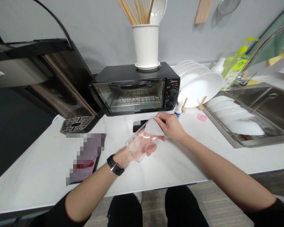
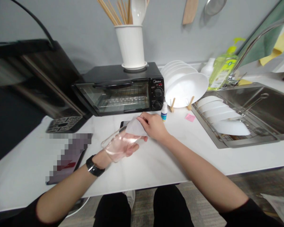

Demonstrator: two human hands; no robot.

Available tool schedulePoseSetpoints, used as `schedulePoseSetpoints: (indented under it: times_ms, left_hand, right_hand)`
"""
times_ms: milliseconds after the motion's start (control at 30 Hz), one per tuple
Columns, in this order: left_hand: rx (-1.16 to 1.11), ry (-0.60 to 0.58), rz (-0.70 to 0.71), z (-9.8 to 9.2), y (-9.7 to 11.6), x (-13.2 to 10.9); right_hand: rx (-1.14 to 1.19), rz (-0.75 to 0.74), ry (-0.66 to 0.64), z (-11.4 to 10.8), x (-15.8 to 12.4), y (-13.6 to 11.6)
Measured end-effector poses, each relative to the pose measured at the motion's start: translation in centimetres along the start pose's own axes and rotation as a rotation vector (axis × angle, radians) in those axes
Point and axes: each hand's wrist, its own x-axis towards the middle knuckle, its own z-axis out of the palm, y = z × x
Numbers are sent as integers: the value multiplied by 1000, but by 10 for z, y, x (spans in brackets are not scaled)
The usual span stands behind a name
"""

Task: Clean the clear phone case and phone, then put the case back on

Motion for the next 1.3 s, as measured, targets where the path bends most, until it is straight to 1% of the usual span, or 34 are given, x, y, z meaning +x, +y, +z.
schedulePoseSetpoints:
  times_ms: [33, 100, 167, 233, 300, 333, 367, 433, 533, 600, 667, 733, 800, 833, 900, 967, 1000, 1033, 1100, 1167, 1200, 1267, 1300]
  left_hand:
    - [24, -5, -1, -2, 0, 0]
    - [53, -16, -49, -5, -1, 0]
    - [60, -29, -119, -7, -2, -1]
    - [62, -45, -172, -6, -3, -3]
    - [90, -68, -196, -3, -4, -3]
    - [111, -80, -199, -2, -5, -3]
    - [127, -94, -195, -1, -5, -3]
    - [126, -100, -157, 0, -5, -3]
    - [85, -35, -64, 1, -2, -4]
    - [102, 61, -9, 3, 2, -5]
    - [187, 219, 100, 6, 5, -6]
    - [346, 414, 283, 8, 6, -7]
    - [542, 582, 460, 9, 6, -8]
    - [645, 650, 519, 9, 5, -9]
    - [828, 775, 571, 8, 3, -9]
    - [972, 869, 565, 7, 1, -10]
    - [1031, 891, 552, 7, 0, -9]
    - [1082, 888, 536, 7, -1, -9]
    - [1161, 819, 503, 7, -4, -7]
    - [1177, 776, 494, 7, -6, -5]
    - [1163, 786, 502, 7, -7, -5]
    - [1114, 856, 534, 6, -8, -4]
    - [1094, 891, 553, 5, -8, -4]
  right_hand:
    - [15, -9, 7, 1, 0, 0]
    - [69, -59, 28, 2, -1, -1]
    - [109, -176, 37, 2, -2, -2]
    - [124, -340, -9, 2, -3, -5]
    - [130, -491, -103, 2, -5, -9]
    - [122, -532, -132, 2, -5, -11]
    - [98, -542, -135, 1, -6, -13]
    - [11, -476, -61, 0, -7, -16]
    - [-111, -271, 106, -5, -8, -17]
    - [-155, -137, 182, -7, -7, -15]
    - [-181, -13, 224, -7, -5, -12]
    - [-179, 80, 203, -6, -4, -10]
    - [-150, 112, 105, -3, -4, -11]
    - [-127, 107, 42, -1, -5, -12]
    - [-67, 95, -45, 2, -6, -14]
    - [9, 83, -43, 4, -8, -16]
    - [46, 69, -17, 5, -8, -16]
    - [77, 49, 15, 6, -8, -15]
    - [107, 14, 58, 7, -8, -13]
    - [94, 52, 87, 9, -7, -11]
    - [74, 91, 108, 9, -6, -11]
    - [40, 152, 135, 9, -6, -12]
    - [41, 160, 130, 8, -6, -13]
